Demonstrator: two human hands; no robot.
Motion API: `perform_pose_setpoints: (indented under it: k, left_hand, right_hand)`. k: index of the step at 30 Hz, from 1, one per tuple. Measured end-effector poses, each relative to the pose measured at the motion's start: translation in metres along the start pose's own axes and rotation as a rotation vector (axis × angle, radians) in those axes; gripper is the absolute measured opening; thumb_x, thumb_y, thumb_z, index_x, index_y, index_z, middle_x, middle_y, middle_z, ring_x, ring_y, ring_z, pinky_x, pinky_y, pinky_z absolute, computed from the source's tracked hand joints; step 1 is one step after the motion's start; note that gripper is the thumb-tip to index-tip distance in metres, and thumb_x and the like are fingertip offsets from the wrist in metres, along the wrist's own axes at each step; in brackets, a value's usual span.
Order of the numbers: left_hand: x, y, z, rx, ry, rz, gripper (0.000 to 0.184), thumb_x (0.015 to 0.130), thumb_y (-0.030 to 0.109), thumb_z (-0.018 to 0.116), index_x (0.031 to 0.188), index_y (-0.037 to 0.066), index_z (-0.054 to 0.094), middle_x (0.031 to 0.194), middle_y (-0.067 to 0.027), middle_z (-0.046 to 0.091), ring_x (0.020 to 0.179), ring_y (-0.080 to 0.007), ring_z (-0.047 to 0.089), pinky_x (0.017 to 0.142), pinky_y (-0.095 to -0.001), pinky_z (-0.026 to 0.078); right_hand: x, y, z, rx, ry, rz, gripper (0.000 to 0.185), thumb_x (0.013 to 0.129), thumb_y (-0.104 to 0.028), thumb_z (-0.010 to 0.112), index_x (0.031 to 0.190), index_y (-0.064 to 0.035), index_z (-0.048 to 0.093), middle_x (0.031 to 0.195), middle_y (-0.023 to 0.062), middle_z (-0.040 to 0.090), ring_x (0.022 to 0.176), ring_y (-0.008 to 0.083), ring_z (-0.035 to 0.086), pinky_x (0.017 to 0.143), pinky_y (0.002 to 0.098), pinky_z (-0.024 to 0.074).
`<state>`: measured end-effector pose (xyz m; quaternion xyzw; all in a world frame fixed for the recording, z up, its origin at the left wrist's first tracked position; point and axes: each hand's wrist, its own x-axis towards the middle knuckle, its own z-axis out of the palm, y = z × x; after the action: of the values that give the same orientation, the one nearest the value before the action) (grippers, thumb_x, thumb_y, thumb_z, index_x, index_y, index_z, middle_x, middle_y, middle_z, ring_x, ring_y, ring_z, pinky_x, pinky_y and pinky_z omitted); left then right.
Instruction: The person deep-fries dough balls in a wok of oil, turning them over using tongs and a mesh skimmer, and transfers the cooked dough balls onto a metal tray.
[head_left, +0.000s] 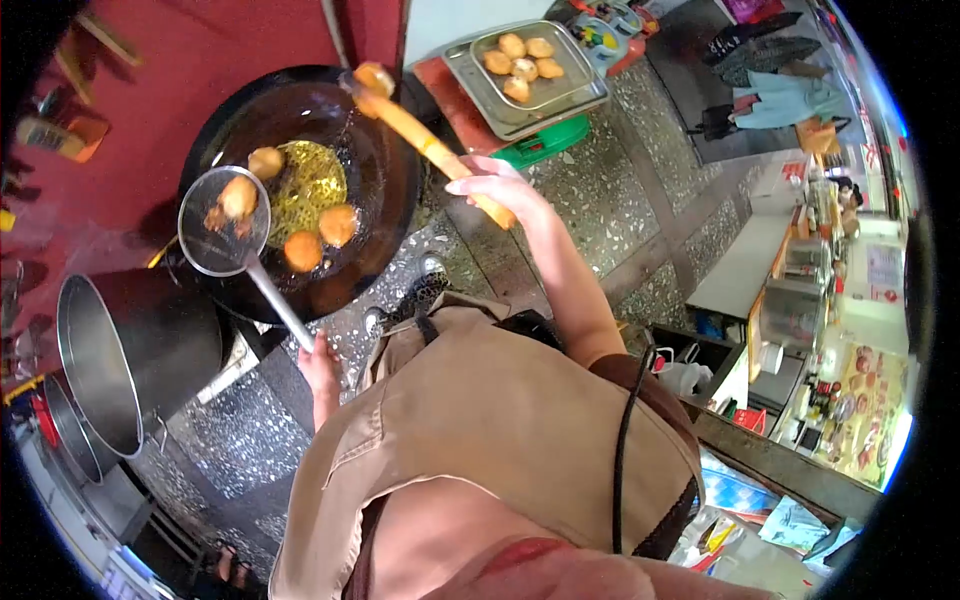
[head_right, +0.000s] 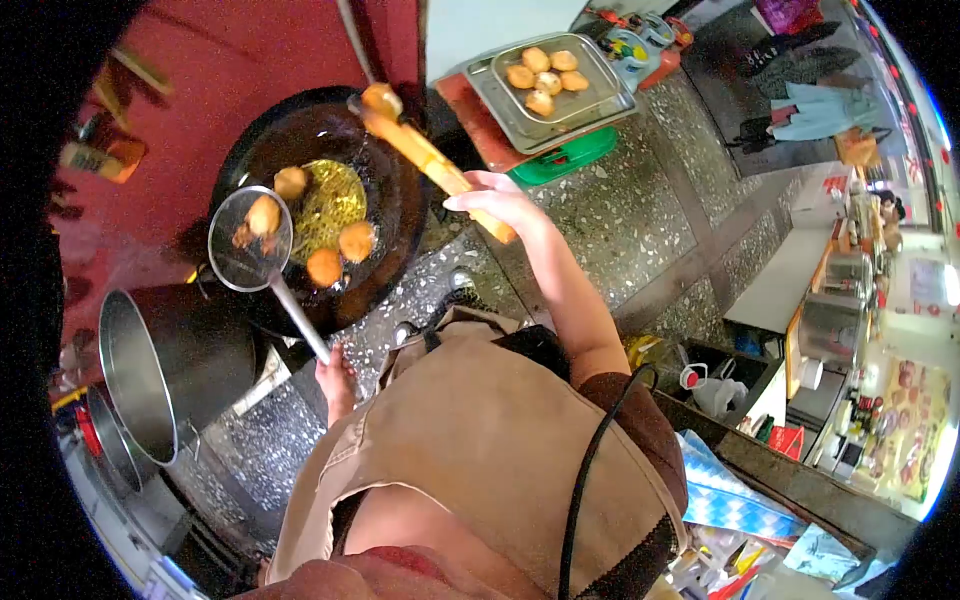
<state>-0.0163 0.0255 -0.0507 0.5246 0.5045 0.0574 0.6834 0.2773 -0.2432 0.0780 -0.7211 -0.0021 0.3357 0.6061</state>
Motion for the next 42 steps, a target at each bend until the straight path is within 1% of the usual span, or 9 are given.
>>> perform_pose_setpoints:
  k: [3, 8, 12, 15, 26, 31, 33, 36, 42]
  left_hand:
    - [-0.006, 0.009, 0.005, 0.022, 0.045, -0.011, 0.024, 0.083, 0.023, 0.064, 0.074, 0.01, 0.046, 0.052, 0.003, 0.043, 0.04, -0.0064, 0.04, 0.034, -0.021, 0.033]
    - [-0.008, 0.013, 0.014, 0.06, 0.088, -0.038, 0.024, 0.082, 0.026, 0.065, 0.075, 0.011, 0.047, 0.052, 0.0028, 0.042, 0.04, -0.0068, 0.039, 0.036, -0.0211, 0.032]
    - [-0.011, 0.011, 0.014, 0.104, 0.117, 0.034, 0.025, 0.083, 0.025, 0.064, 0.071, 0.011, 0.046, 0.05, 0.0027, 0.041, 0.038, -0.0071, 0.039, 0.035, -0.0216, 0.031]
    - [-0.009, 0.01, 0.014, 0.132, 0.149, 0.011, 0.025, 0.083, 0.024, 0.063, 0.07, 0.01, 0.046, 0.049, 0.0023, 0.042, 0.038, -0.0074, 0.039, 0.035, -0.022, 0.031]
    - [-0.022, 0.015, 0.018, 0.114, 0.193, -0.102, 0.021, 0.083, 0.022, 0.061, 0.075, 0.01, 0.047, 0.054, 0.0032, 0.042, 0.041, -0.0069, 0.04, 0.035, -0.0216, 0.032]
    - [-0.033, 0.021, 0.022, 0.109, 0.103, -0.023, 0.024, 0.083, 0.024, 0.063, 0.071, 0.01, 0.047, 0.053, 0.0035, 0.044, 0.041, -0.0062, 0.04, 0.037, -0.0222, 0.032]
    - [-0.024, 0.01, 0.015, 0.083, 0.084, 0.002, 0.024, 0.083, 0.023, 0.062, 0.071, 0.009, 0.048, 0.052, 0.0026, 0.046, 0.042, -0.0069, 0.043, 0.037, -0.0225, 0.033]
    - [-0.018, 0.005, 0.003, 0.151, 0.066, 0.034, 0.024, 0.083, 0.023, 0.062, 0.07, 0.008, 0.048, 0.052, 0.0009, 0.049, 0.041, -0.0078, 0.045, 0.037, -0.0233, 0.035]
    - [-0.009, 0.003, -0.014, 0.129, -0.003, 0.091, 0.024, 0.082, 0.023, 0.062, 0.071, 0.007, 0.048, 0.051, 0.0009, 0.048, 0.039, -0.0078, 0.044, 0.036, -0.0238, 0.035]
  right_hand:
    - [-0.005, 0.005, -0.051, -0.057, 0.232, -0.122, 0.067, 0.062, -0.02, 0.079, 0.119, -0.0005, 0.051, 0.111, 0.0059, 0.059, 0.098, 0.0148, 0.056, 0.088, 0.0256, 0.0426]
    - [0.028, 0.033, -0.165, -0.845, 0.676, 0.322, 0.086, 0.057, -0.047, 0.075, 0.124, -0.0024, 0.044, 0.114, 0.0185, 0.057, 0.103, 0.03, 0.057, 0.085, 0.0361, 0.047]
    - [0.06, 0.039, -0.23, -1.148, 0.797, 0.385, 0.059, 0.059, -0.039, 0.074, 0.104, -0.0039, 0.059, 0.101, 0.0168, 0.063, 0.097, 0.0307, 0.06, 0.081, 0.0397, 0.0487]
    - [0.09, 0.013, -0.256, -1.284, 0.631, 0.41, 0.041, 0.065, -0.03, 0.065, 0.098, -0.0064, 0.064, 0.103, 0.0152, 0.063, 0.099, 0.0291, 0.06, 0.081, 0.038, 0.0494]
    - [0.092, -0.013, -0.278, -1.47, 0.448, 0.623, 0.052, 0.059, -0.034, 0.071, 0.105, -0.0111, 0.064, 0.11, 0.0119, 0.061, 0.102, 0.0265, 0.059, 0.081, 0.0396, 0.0492]
    - [0.052, 0.027, -0.262, -1.214, 0.52, 0.377, 0.056, 0.059, -0.036, 0.076, 0.103, -0.0039, 0.062, 0.093, 0.0107, 0.065, 0.081, 0.0231, 0.063, 0.07, 0.0344, 0.0483]
    - [0.034, 0.019, -0.221, -0.756, 0.46, 0.161, 0.051, 0.063, -0.029, 0.075, 0.103, -0.0014, 0.061, 0.085, 0.0065, 0.064, 0.071, 0.0156, 0.059, 0.065, 0.0307, 0.046]
    - [0.025, 0.023, -0.156, -0.417, 0.414, -0.104, 0.059, 0.063, -0.031, 0.077, 0.11, -0.0015, 0.057, 0.096, 0.0089, 0.064, 0.084, 0.0156, 0.059, 0.075, 0.0288, 0.0447]
    - [0.003, -0.011, -0.026, -0.687, 0.307, -0.379, 0.069, 0.064, -0.034, 0.077, 0.119, -0.0032, 0.049, 0.105, 0.0138, 0.061, 0.091, 0.0212, 0.059, 0.084, 0.0309, 0.044]
